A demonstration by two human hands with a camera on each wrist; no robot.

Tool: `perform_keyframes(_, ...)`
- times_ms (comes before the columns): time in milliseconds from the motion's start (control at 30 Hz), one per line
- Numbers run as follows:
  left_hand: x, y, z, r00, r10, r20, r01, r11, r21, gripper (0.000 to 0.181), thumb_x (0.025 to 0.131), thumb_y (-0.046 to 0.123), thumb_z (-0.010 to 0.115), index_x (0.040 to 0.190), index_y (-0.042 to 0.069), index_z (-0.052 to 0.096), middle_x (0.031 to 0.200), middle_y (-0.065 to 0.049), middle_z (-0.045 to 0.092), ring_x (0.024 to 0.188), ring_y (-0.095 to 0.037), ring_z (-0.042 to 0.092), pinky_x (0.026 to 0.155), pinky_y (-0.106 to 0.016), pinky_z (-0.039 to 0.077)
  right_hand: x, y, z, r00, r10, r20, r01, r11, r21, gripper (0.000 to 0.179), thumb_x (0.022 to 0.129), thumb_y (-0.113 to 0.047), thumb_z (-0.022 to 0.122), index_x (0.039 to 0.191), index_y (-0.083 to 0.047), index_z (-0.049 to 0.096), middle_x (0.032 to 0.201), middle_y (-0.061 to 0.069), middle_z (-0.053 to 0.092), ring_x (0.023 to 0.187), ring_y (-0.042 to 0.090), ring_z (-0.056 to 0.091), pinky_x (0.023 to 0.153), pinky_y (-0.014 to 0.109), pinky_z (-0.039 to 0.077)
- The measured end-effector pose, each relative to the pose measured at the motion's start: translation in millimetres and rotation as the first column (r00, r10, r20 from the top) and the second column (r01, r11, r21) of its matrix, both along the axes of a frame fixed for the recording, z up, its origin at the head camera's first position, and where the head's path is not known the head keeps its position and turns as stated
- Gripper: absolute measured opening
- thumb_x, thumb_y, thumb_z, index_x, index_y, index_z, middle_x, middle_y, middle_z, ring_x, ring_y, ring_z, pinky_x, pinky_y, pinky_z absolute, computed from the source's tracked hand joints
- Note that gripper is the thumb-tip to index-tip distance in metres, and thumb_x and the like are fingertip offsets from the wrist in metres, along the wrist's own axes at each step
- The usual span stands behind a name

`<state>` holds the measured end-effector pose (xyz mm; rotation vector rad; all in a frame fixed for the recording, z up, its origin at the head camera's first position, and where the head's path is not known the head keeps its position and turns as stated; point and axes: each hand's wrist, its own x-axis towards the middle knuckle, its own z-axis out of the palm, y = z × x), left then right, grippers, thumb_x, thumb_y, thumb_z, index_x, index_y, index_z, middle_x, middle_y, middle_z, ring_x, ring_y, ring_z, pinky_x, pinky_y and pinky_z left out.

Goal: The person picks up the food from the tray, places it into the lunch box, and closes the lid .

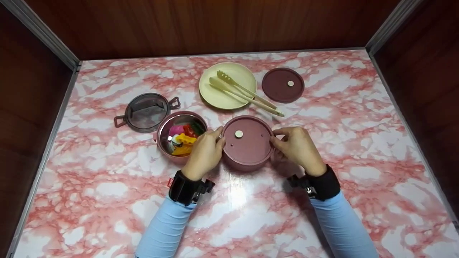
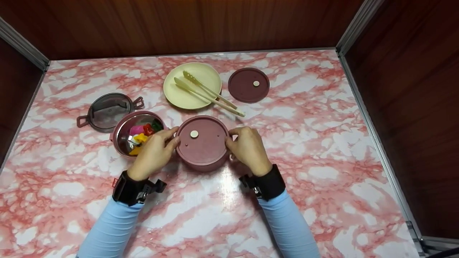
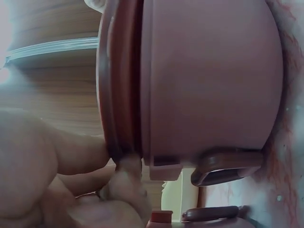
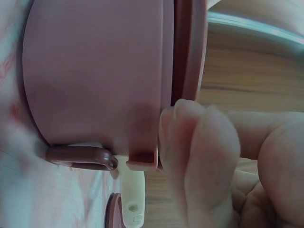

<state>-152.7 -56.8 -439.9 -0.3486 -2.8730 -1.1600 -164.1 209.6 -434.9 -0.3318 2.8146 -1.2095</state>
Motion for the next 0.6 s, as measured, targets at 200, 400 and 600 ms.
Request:
perform_keyframes(200,0.0,2.5,-5.6,1.0,-0.019,-0.014,0.018,0.998,-0.058,0.043,0.101,0.012,0.057,0.14,-0.005,0.051,0.105,-0.017,0.062,0.097,-0.032,0.06,0.09,-0.044,0.047,-0.8,1.1,0.2,0.999,-0.023,-0.037,0.025,0.998,0.058,0.019,0.092,-0.019,0.072,0.104,-0.004,0.077,0.065,0.002,0.069,0.051,0.01,0.061,0.049,0.026,0.045)
perform_keyframes(400,1.2,4.2,-8.4,0.997,-0.01,-0.078,0.003,0.996,-0.089,0.041,0.101,0.013,0.058,0.137,-0.005,0.055,0.098,-0.017,0.06,0.09,-0.033,0.061,0.084,-0.045,0.049,-0.7,4.6,2.6,0.999,-0.011,-0.039,0.015,0.995,0.096,0.022,0.091,-0.023,0.074,0.104,-0.006,0.077,0.07,0.001,0.07,0.059,0.012,0.063,0.057,0.032,0.048)
perform_keyframes(600,2.4,6.2,-10.8,0.99,0.004,-0.14,-0.018,0.995,-0.098,0.037,0.099,0.012,0.06,0.133,-0.004,0.059,0.093,-0.016,0.058,0.087,-0.036,0.062,0.078,-0.047,0.048,-2.3,10.7,2.4,0.999,0.036,-0.03,-0.032,0.992,0.121,0.024,0.086,-0.025,0.079,0.105,-0.01,0.077,0.073,0.0,0.069,0.062,0.014,0.061,0.06,0.034,0.044)
